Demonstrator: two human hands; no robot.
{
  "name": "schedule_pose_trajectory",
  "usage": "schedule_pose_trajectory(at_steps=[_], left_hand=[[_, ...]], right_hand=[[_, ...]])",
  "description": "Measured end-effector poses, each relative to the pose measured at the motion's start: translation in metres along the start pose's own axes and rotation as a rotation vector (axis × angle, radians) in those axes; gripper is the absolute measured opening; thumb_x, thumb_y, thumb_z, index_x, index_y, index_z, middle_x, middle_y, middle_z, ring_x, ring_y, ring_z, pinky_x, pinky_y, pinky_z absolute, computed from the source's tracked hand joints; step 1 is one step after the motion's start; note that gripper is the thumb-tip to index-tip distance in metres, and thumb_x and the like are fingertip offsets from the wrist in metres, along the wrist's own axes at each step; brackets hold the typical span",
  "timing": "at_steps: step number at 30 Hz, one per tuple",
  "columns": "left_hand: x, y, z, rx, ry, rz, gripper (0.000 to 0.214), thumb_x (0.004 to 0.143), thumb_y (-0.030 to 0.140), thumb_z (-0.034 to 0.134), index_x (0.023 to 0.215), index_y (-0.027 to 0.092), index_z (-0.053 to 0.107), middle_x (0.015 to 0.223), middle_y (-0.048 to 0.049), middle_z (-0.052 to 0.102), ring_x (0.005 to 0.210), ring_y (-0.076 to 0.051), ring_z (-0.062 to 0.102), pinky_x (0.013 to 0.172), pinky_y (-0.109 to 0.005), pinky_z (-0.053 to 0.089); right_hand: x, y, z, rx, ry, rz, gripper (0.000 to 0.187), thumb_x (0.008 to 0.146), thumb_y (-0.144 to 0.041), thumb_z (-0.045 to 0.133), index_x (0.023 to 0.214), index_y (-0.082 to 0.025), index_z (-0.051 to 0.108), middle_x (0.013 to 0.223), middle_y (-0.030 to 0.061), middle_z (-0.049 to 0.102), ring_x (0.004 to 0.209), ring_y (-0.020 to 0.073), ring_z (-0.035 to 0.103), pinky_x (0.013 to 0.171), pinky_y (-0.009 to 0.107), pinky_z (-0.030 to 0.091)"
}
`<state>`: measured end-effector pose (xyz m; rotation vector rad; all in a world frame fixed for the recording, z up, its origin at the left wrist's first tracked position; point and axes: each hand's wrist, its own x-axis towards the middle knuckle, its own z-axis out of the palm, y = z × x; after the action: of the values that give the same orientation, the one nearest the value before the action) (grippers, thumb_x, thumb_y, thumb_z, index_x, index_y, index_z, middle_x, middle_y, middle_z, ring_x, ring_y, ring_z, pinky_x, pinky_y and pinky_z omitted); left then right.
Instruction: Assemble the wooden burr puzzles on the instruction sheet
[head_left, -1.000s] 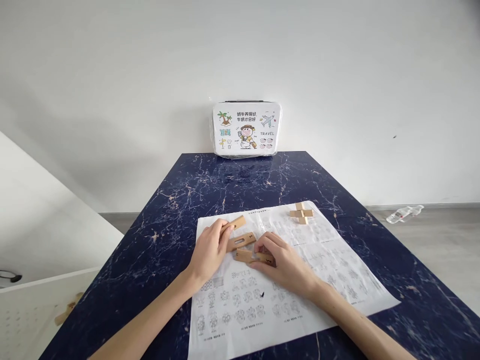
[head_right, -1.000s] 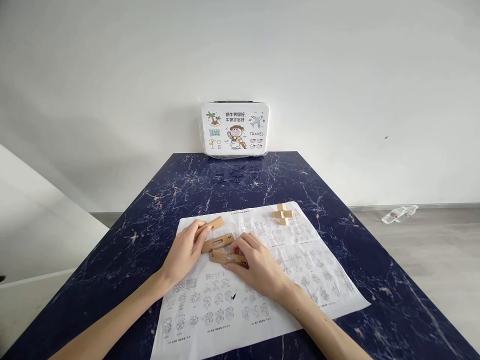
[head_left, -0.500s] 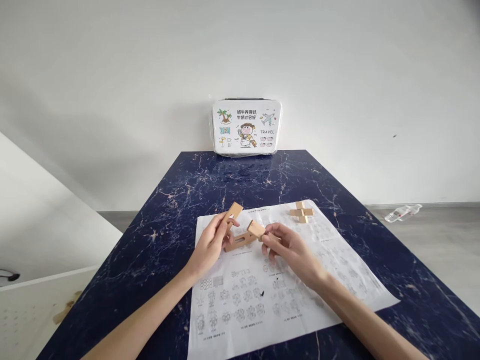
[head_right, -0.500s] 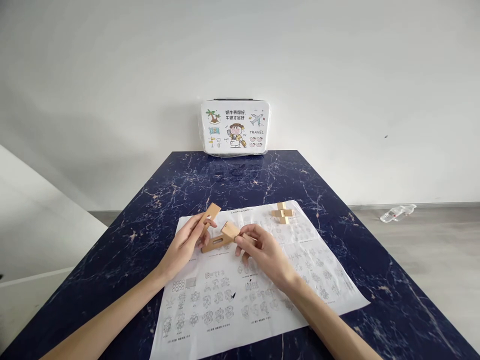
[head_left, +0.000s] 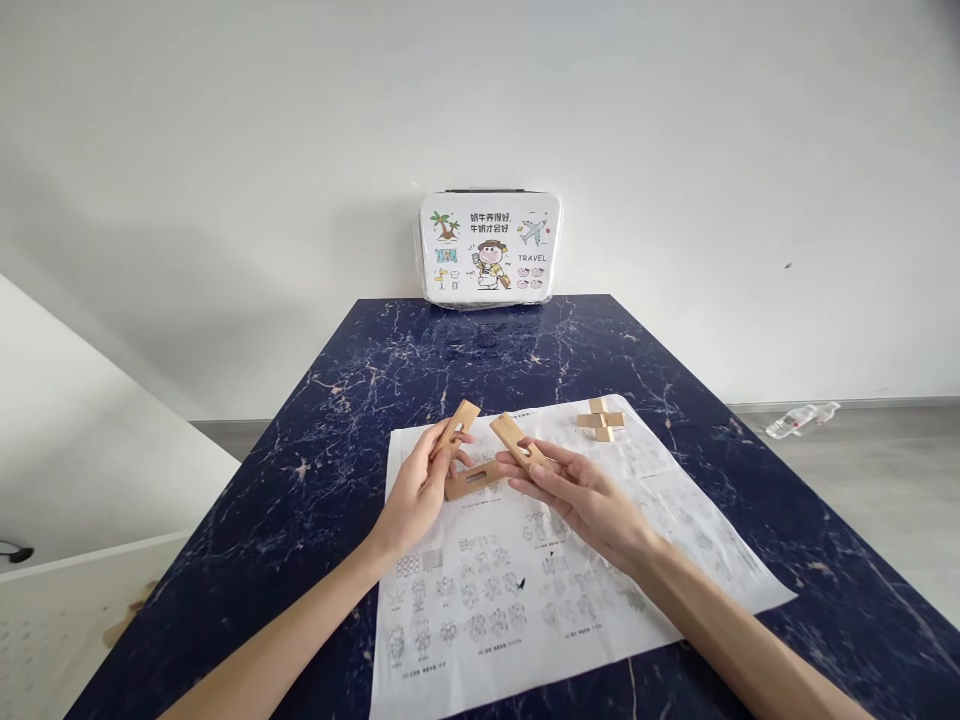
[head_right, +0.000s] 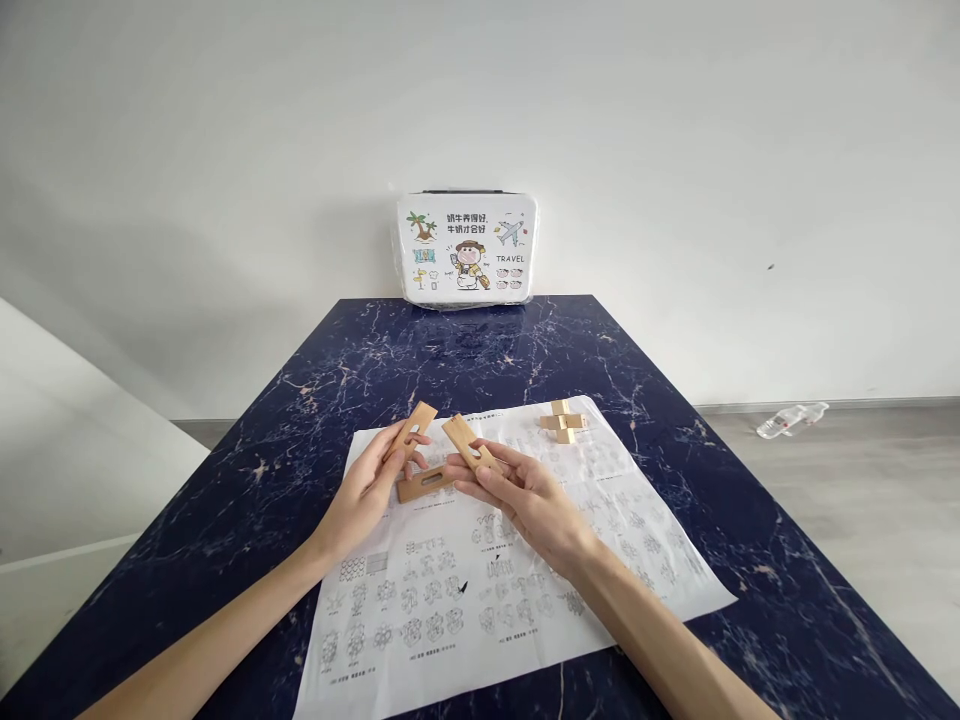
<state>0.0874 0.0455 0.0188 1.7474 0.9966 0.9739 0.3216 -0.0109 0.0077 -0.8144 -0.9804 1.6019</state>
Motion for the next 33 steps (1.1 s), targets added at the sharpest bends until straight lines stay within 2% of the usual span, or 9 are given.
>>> schedule_pose_trajectory(at_steps=[6, 9, 12, 14, 18, 22, 26, 30, 33], left_hand=[[0.004, -0.012, -0.010, 0.445, 0.063, 0.120, 0.033, 0.114, 0.030, 0.036, 0.131, 0.023, 0.063, 0.108, -0.0090, 0.077, 0.105, -0.029, 0.065, 0.101, -0.051, 0.047], [0.006, -0.018, -0.017, 0.656, 0.081, 0.159, 0.031, 0.111, 0.026, 0.039, 0.118, 0.023, 0.069, 0.112, -0.0098, 0.074, 0.108, -0.031, 0.060, 0.099, -0.052, 0.045], [0.005, -0.017, -0.018, 0.736, 0.113, 0.209, 0.028, 0.110, 0.026, 0.043, 0.124, 0.022, 0.066, 0.121, -0.0118, 0.067, 0.114, -0.032, 0.056, 0.100, -0.050, 0.045], [0.003, -0.015, -0.015, 0.779, 0.116, 0.259, 0.023, 0.110, 0.029, 0.046, 0.123, 0.022, 0.065, 0.123, -0.0119, 0.063, 0.118, -0.033, 0.054, 0.101, -0.050, 0.045], [-0.001, -0.010, -0.010, 0.899, 0.065, 0.341, 0.023, 0.109, 0.040, 0.054, 0.104, 0.020, 0.064, 0.120, -0.0124, 0.061, 0.117, -0.034, 0.053, 0.098, -0.051, 0.045], [-0.001, -0.009, -0.008, 0.911, 0.031, 0.381, 0.035, 0.106, 0.052, 0.058, 0.093, 0.020, 0.065, 0.118, -0.0132, 0.062, 0.121, -0.037, 0.052, 0.099, -0.053, 0.045], [0.000, -0.006, -0.007, 0.878, -0.020, 0.404, 0.040, 0.103, 0.055, 0.063, 0.083, 0.021, 0.068, 0.110, -0.0113, 0.064, 0.118, -0.036, 0.053, 0.102, -0.053, 0.045], [-0.001, -0.001, -0.006, 0.738, -0.072, 0.361, 0.041, 0.109, 0.050, 0.054, 0.083, 0.022, 0.068, 0.089, -0.0071, 0.067, 0.089, -0.027, 0.062, 0.085, -0.043, 0.050], [-0.003, 0.004, -0.004, 0.554, -0.011, 0.210, 0.040, 0.113, 0.047, 0.042, 0.092, 0.022, 0.065, 0.074, -0.0013, 0.064, 0.065, -0.019, 0.058, 0.065, -0.033, 0.045]], right_hand=[[-0.001, -0.003, 0.003, -0.227, 0.031, -0.007, 0.044, 0.100, -0.057, 0.068, 0.123, -0.019, 0.071, 0.125, 0.0147, 0.076, 0.109, 0.0272, 0.076, 0.104, 0.047, 0.061], [-0.002, -0.005, 0.003, -0.234, 0.039, -0.010, 0.044, 0.100, -0.057, 0.068, 0.124, -0.020, 0.069, 0.123, 0.0143, 0.075, 0.101, 0.0246, 0.076, 0.096, 0.044, 0.063], [-0.003, -0.007, 0.004, -0.182, 0.019, -0.005, 0.041, 0.100, -0.052, 0.070, 0.126, -0.020, 0.069, 0.124, 0.0135, 0.075, 0.095, 0.0214, 0.075, 0.092, 0.040, 0.063], [-0.003, -0.008, 0.005, -0.157, 0.012, -0.001, 0.040, 0.100, -0.051, 0.071, 0.127, -0.021, 0.069, 0.123, 0.0124, 0.074, 0.092, 0.0194, 0.074, 0.089, 0.038, 0.062], [-0.002, -0.009, 0.006, -0.178, 0.015, -0.002, 0.038, 0.100, -0.052, 0.070, 0.122, -0.021, 0.070, 0.121, 0.0112, 0.074, 0.086, 0.0169, 0.072, 0.082, 0.034, 0.062], [-0.002, -0.009, 0.005, -0.248, 0.011, -0.011, 0.037, 0.101, -0.054, 0.068, 0.119, -0.022, 0.069, 0.120, 0.0111, 0.074, 0.082, 0.0169, 0.070, 0.077, 0.033, 0.061], [-0.002, -0.007, 0.004, -0.277, 0.003, -0.014, 0.037, 0.102, -0.056, 0.065, 0.117, -0.022, 0.069, 0.120, 0.0115, 0.073, 0.080, 0.0167, 0.069, 0.075, 0.033, 0.059], [-0.004, -0.008, 0.007, -0.326, 0.004, -0.014, 0.040, 0.103, -0.060, 0.062, 0.111, -0.021, 0.068, 0.112, 0.0108, 0.074, 0.074, 0.0164, 0.065, 0.069, 0.033, 0.057], [-0.006, -0.011, 0.012, -0.356, -0.029, -0.020, 0.039, 0.104, -0.060, 0.060, 0.099, -0.021, 0.064, 0.091, 0.0054, 0.071, 0.063, 0.0140, 0.060, 0.064, 0.032, 0.052]])
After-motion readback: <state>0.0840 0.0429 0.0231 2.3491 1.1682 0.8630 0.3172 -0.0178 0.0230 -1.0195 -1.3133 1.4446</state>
